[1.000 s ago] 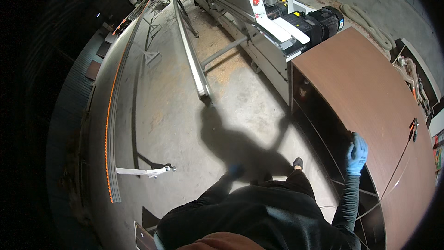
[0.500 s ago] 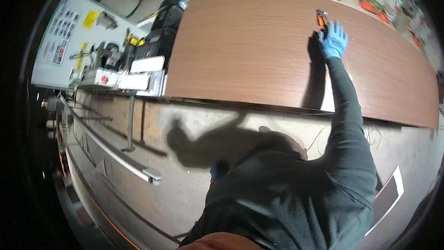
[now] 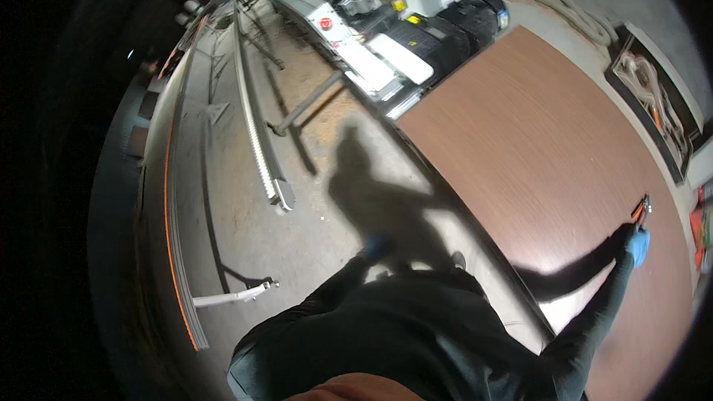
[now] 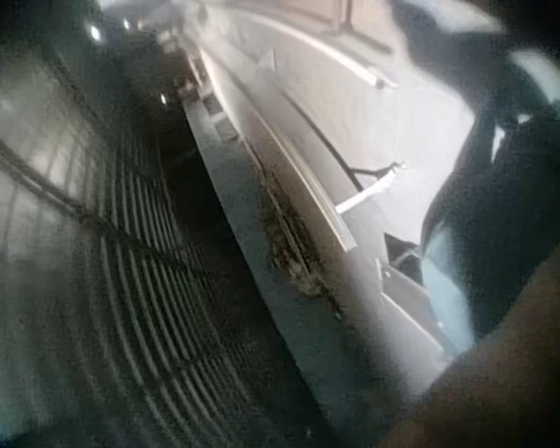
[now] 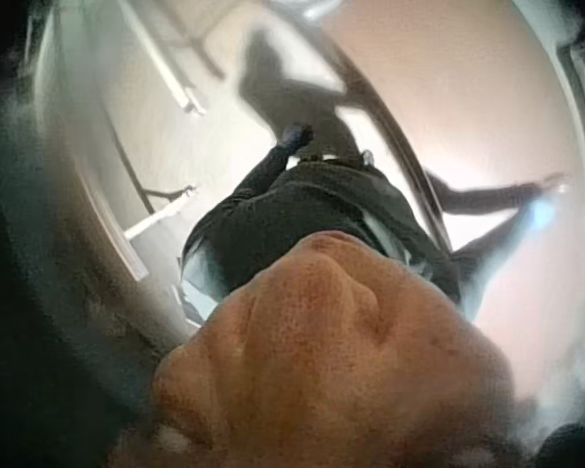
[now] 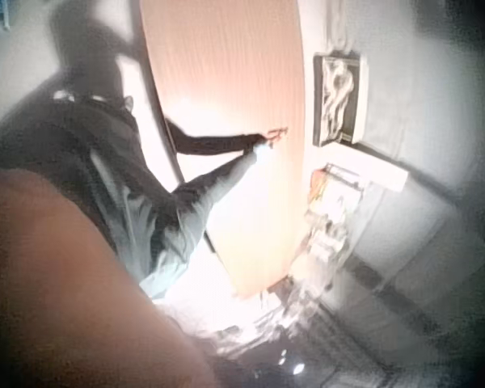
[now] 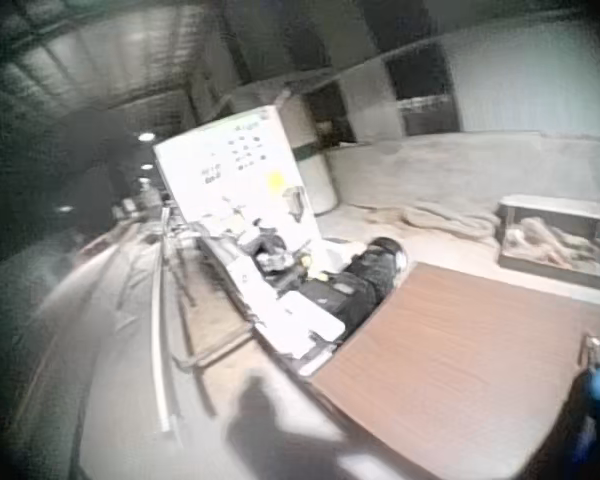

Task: The person repeatedly picks up dark wood panels from a stack, carries them to a machine, and places them on the machine's conveyor. They then return to the stack and repeat the process. The person wears blue gloves throughout.

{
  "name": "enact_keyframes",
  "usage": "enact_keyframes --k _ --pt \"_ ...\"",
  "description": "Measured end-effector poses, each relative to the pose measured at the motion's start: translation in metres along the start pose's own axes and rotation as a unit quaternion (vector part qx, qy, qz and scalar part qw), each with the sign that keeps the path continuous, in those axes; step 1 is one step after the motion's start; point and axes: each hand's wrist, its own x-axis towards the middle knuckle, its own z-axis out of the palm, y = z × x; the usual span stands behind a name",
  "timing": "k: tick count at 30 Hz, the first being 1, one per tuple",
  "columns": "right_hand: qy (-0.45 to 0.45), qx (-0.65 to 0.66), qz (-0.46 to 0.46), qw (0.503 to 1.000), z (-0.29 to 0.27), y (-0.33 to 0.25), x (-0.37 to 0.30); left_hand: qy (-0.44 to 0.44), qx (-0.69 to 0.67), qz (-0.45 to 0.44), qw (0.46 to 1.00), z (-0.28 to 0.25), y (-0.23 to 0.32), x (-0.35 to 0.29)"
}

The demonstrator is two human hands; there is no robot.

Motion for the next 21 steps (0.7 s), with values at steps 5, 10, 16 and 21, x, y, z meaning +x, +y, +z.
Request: enact_keyframes --k 5,10,16,21 --pt "-0.03 0.045 -0.16 0.986 0.057 -0.044 -0.012 -0.072 0.026 -0.07 0.995 0.0 0.013 0.014" --pt "-0.196 0.265 -0.289 0.899 0.134 -0.16 -0.138 -0.037 -0.094 -0.07 0.992 0.009 -0.024 -0.013" --pt "-0.035 0.006 -0.374 0.927 0.153 -0.268 -0.273 -0.073 -0.089 -0.201 0.973 0.006 -0.116 -0.032" --pt "0.046 -0.105 -0.325 0.939 0.162 -0.309 -0.318 0.286 -0.133 -0.412 0.855 -0.022 -0.218 -0.066"
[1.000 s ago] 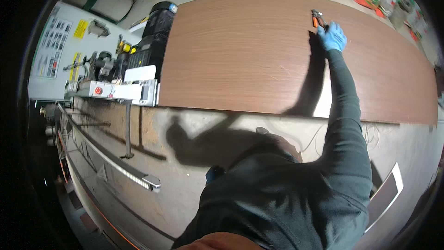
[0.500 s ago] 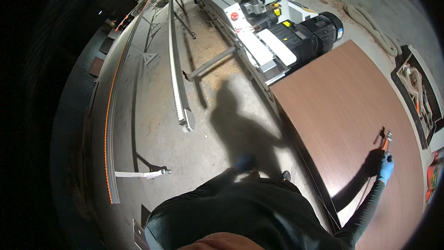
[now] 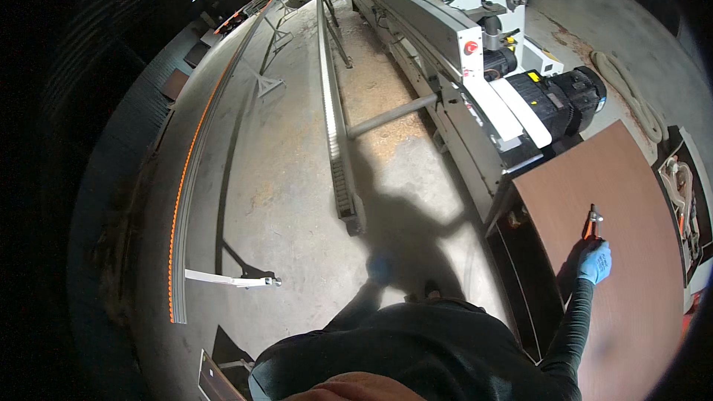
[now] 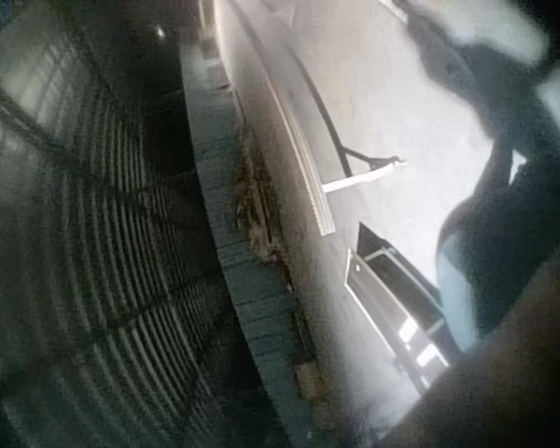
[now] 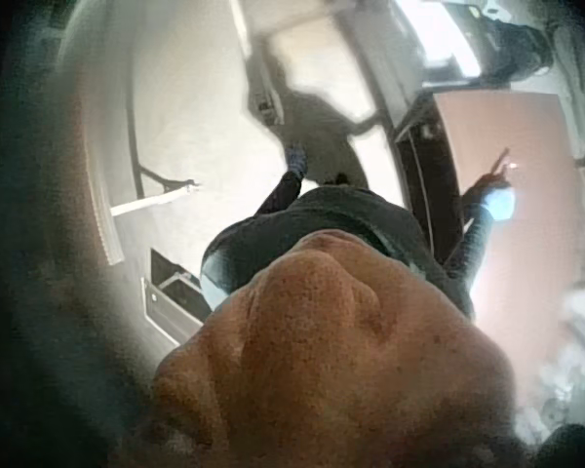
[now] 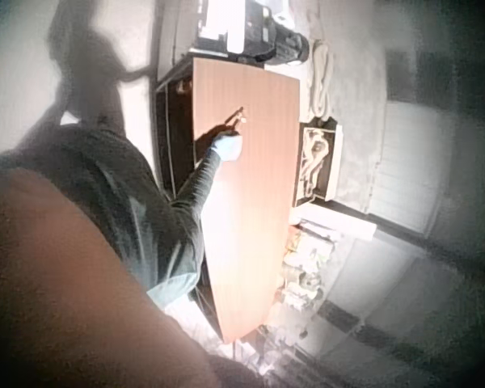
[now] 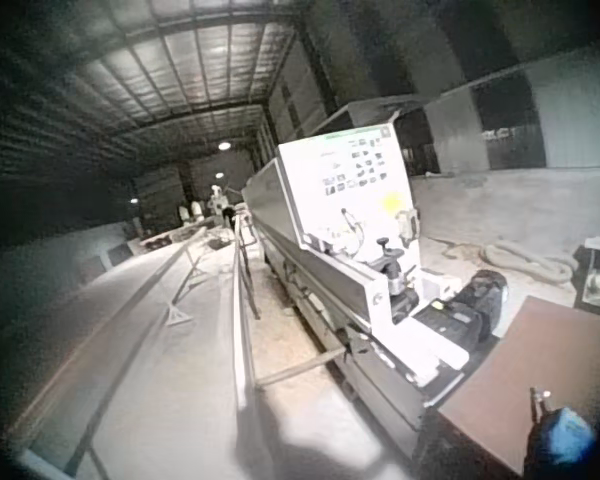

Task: The person repeatedly picks up dark wood panels from a stack, carries them to a machine, and places them on the machine's conveyor. They then return to the stack and repeat the process. The person wears blue gloves throughout.

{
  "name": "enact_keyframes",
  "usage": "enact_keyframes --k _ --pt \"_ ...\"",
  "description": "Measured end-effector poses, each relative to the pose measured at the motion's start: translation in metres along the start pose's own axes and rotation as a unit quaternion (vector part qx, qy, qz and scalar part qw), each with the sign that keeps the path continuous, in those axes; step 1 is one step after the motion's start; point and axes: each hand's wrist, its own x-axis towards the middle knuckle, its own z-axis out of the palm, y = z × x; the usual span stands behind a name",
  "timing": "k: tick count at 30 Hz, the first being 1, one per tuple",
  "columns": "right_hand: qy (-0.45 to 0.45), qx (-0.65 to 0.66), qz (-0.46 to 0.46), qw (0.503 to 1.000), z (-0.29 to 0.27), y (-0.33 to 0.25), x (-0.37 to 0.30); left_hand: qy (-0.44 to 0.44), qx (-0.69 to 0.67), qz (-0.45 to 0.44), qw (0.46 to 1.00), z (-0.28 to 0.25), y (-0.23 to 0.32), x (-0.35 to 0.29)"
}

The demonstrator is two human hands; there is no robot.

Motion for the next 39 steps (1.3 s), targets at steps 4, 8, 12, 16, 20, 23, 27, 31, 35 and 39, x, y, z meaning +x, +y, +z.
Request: enact_keyframes --k 4,8,12,16,20,23,27,31,35,39 --pt "0.022 -0.092 0.06 0.994 -0.001 -0.037 -0.016 0.135 -0.342 -0.237 0.899 -0.069 -0.034 0.063" --pt "0.053 -0.105 0.12 0.986 0.002 -0.063 -0.032 0.17 -0.582 -0.122 0.785 -0.125 -0.019 0.131" --pt "0.107 -0.058 0.139 0.983 0.013 -0.066 -0.036 0.165 -0.368 0.02 0.915 -0.147 0.038 0.158" --pt "0.157 -0.033 0.075 0.984 0.022 -0.059 -0.036 0.215 -0.141 -0.024 0.966 -0.158 0.088 0.134" --pt "0.101 -0.027 0.048 0.993 0.019 -0.062 -0.034 0.238 -0.146 -0.026 0.96 -0.172 0.104 0.124" --pt "0.069 -0.074 0.07 0.992 0.015 -0.076 -0.031 0.218 -0.216 -0.03 0.951 -0.176 0.103 0.127" --pt "0.062 -0.119 0.13 0.982 0.014 -0.1 -0.029 0.245 -0.129 -0.037 0.96 -0.174 0.1 0.129" --pt "0.048 -0.121 0.143 0.981 0.011 -0.116 -0.03 0.252 -0.118 -0.034 0.96 -0.176 0.1 0.128" --pt "0.042 -0.119 0.153 0.98 0.007 -0.12 -0.031 0.203 -0.169 -0.076 0.962 -0.182 0.103 0.129" --pt "0.051 -0.112 0.149 0.981 0.006 -0.119 -0.032 0.217 -0.163 -0.077 0.959 -0.183 0.104 0.131"
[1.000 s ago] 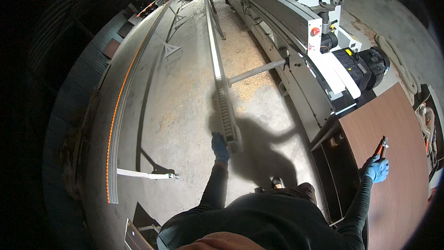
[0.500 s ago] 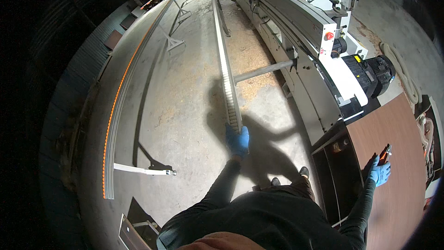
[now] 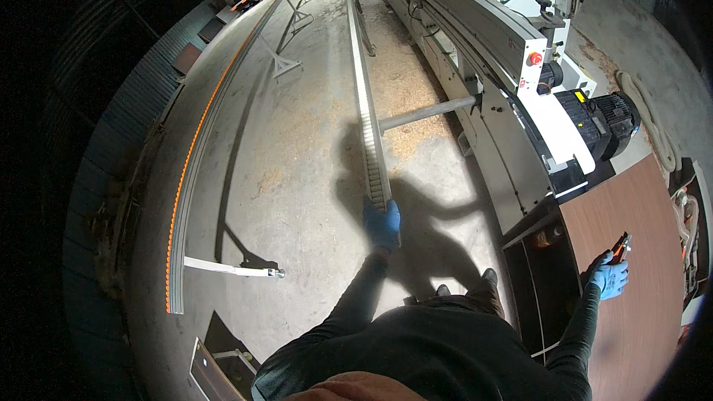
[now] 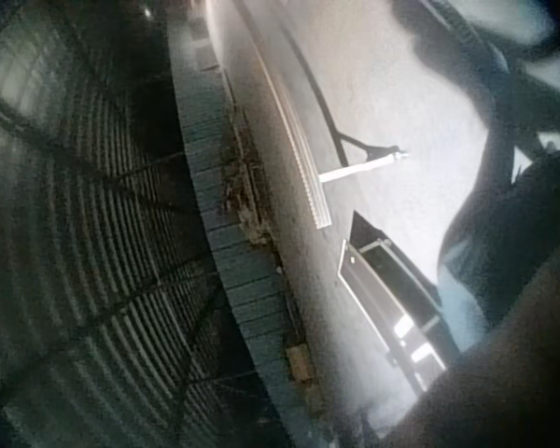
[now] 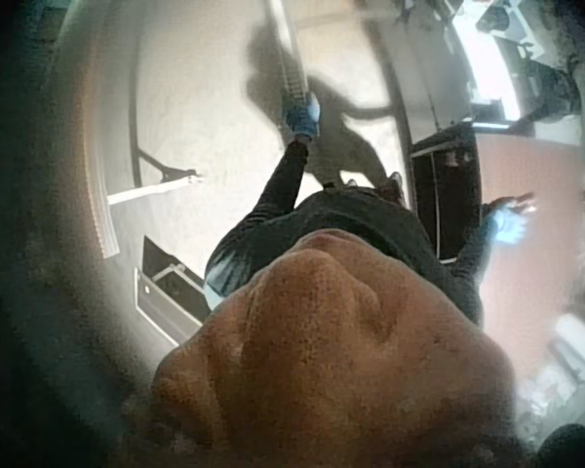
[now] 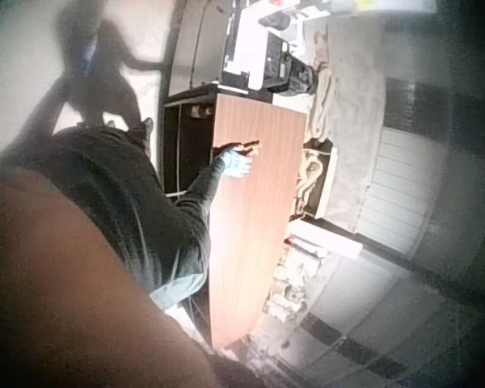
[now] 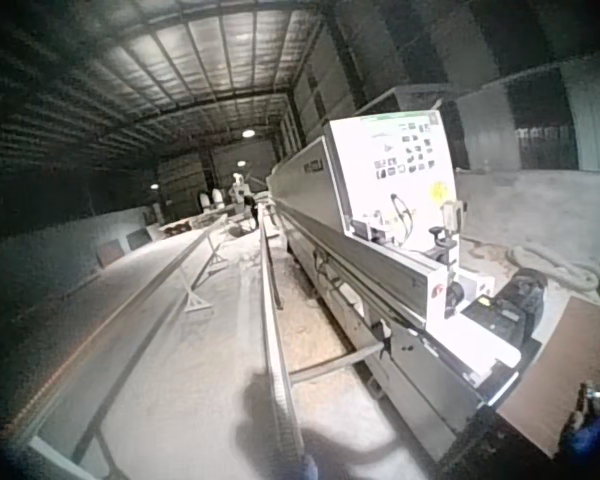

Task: The person repeatedly picks up dark wood panels from a stack, carries them to a machine, and places them on the machine's conveyor. They then return to the stack and repeat the process. The person wears blue gloves throughout.

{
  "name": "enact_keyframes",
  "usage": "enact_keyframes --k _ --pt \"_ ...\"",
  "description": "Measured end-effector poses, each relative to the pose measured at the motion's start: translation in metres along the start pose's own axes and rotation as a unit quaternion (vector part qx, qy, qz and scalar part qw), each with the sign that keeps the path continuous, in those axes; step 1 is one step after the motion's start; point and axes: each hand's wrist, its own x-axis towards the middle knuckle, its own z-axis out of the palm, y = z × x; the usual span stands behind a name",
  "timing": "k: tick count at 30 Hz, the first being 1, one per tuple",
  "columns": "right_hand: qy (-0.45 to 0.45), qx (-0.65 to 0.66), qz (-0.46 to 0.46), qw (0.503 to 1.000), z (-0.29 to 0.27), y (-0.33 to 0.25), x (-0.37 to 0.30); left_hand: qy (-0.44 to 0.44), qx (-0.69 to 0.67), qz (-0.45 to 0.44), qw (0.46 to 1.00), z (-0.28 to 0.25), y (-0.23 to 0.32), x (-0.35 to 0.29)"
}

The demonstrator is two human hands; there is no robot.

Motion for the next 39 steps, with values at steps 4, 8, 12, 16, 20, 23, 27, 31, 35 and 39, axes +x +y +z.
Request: enact_keyframes --k 4,8,12,16,20,23,27,31,35,39 --pt "-0.003 0.0 -0.003 1.0 0.003 0.001 0.001 0.025 0.008 0.023 0.999 0.001 0.0 -0.001" --pt "0.016 0.004 -0.007 1.0 0.004 0.002 0.001 0.032 0.033 0.01 0.999 0.001 0.003 -0.002" --pt "-0.003 0.006 0.001 1.0 0.0 0.0 -0.001 0.03 0.031 0.002 0.999 -0.002 0.006 -0.001" --pt "-0.013 0.004 0.008 1.0 -0.004 -0.003 -0.002 0.026 0.034 0.0 0.999 -0.002 0.005 -0.002" --pt "0.009 0.002 0.005 1.0 -0.004 -0.002 -0.002 0.032 0.017 -0.01 0.999 0.002 -0.001 -0.004" --pt "-0.004 -0.003 0.006 1.0 -0.001 -0.001 -0.002 0.028 -0.023 -0.014 0.999 0.004 -0.004 -0.003" --pt "0.0 -0.002 0.008 1.0 0.001 0.0 -0.001 0.036 0.028 -0.004 0.999 0.003 -0.002 -0.001" --pt "-0.005 0.003 0.018 1.0 -0.001 -0.002 -0.002 0.026 0.005 -0.01 1.0 -0.001 0.002 -0.002" --pt "-0.011 0.002 0.018 1.0 -0.005 -0.003 -0.003 0.027 0.036 -0.014 0.999 -0.003 0.005 -0.002" --pt "-0.027 0.006 0.021 0.999 -0.007 -0.003 -0.003 0.017 0.03 -0.01 0.999 -0.006 0.008 -0.001"
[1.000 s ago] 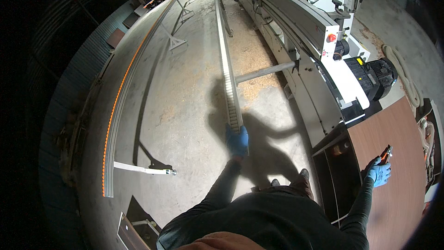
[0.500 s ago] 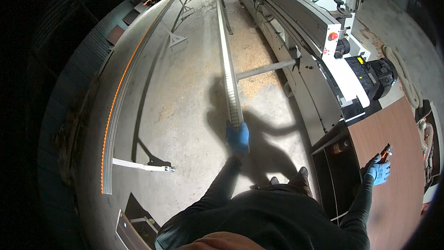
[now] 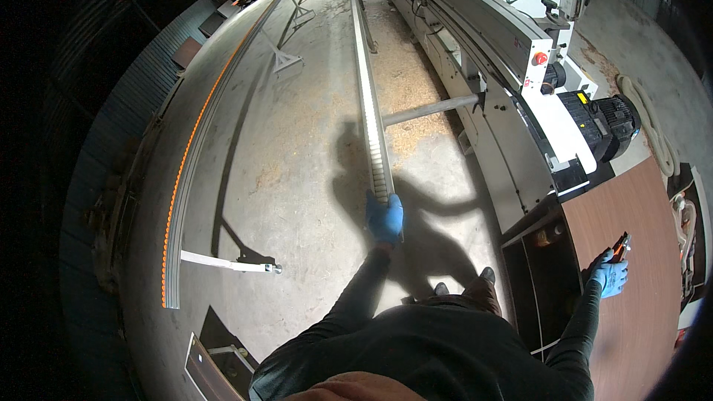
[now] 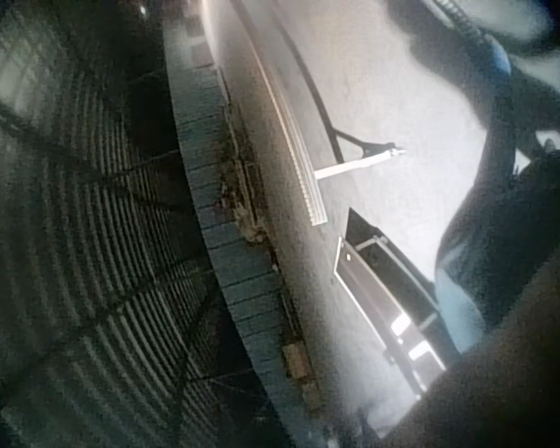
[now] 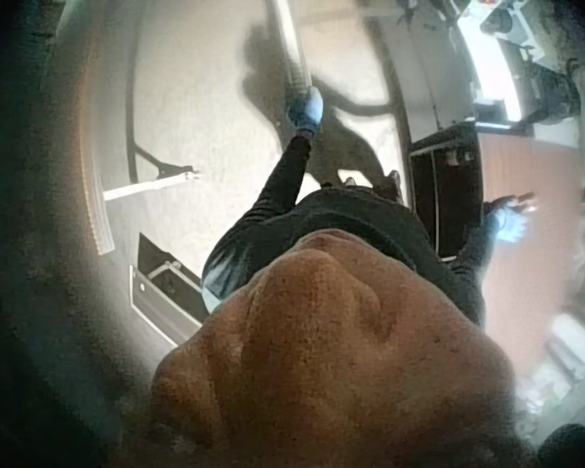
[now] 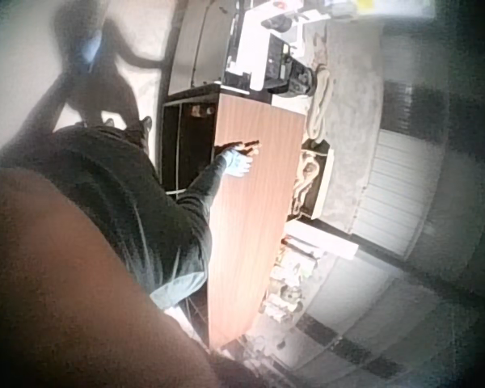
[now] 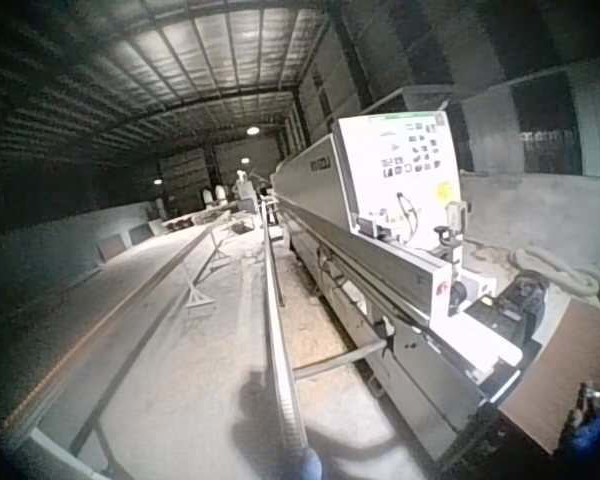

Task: The person repeatedly picks up dark wood panels from a stack, carries them to a machine, and places them on the machine's conveyor. They then return to the stack and repeat the process. The person wears blue gloves throughout.

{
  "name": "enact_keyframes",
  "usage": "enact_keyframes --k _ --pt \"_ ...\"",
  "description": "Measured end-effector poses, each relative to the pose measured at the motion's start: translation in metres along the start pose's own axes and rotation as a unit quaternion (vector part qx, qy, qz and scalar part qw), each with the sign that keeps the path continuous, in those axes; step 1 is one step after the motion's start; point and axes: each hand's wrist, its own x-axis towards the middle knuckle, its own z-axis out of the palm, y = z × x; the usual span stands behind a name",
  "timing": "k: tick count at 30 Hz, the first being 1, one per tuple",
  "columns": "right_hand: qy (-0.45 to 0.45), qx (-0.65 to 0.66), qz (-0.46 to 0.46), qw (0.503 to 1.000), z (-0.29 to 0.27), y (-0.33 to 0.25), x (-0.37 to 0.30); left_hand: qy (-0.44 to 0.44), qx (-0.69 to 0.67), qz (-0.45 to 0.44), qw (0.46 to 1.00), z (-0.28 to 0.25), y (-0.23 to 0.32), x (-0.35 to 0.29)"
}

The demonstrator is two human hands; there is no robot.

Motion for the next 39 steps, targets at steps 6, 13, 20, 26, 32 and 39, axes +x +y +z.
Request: enact_keyframes --k 6,13,20,26,32,39 --pt "0.011 -0.01 -0.005 1.0 0.001 0.0 0.0 -0.013 0.008 -0.023 1.0 -0.004 0.004 0.0" --pt "0.03 -0.009 -0.007 0.999 0.005 0.002 0.001 0.009 0.013 -0.016 1.0 -0.002 0.003 -0.001" --pt "0.041 -0.012 -0.012 0.999 0.011 0.004 0.004 0.023 0.0 -0.006 1.0 -0.001 0.002 0.0" --pt "0.019 -0.007 -0.01 1.0 0.008 0.004 0.002 -0.01 0.009 -0.034 0.999 -0.003 0.005 0.001" --pt "0.015 -0.006 -0.005 1.0 0.004 0.003 0.0 -0.019 0.001 -0.02 1.0 -0.006 0.005 0.001" --pt "0.031 -0.014 -0.01 0.999 0.004 0.002 0.0 0.009 -0.022 -0.008 1.0 0.001 -0.002 0.0"
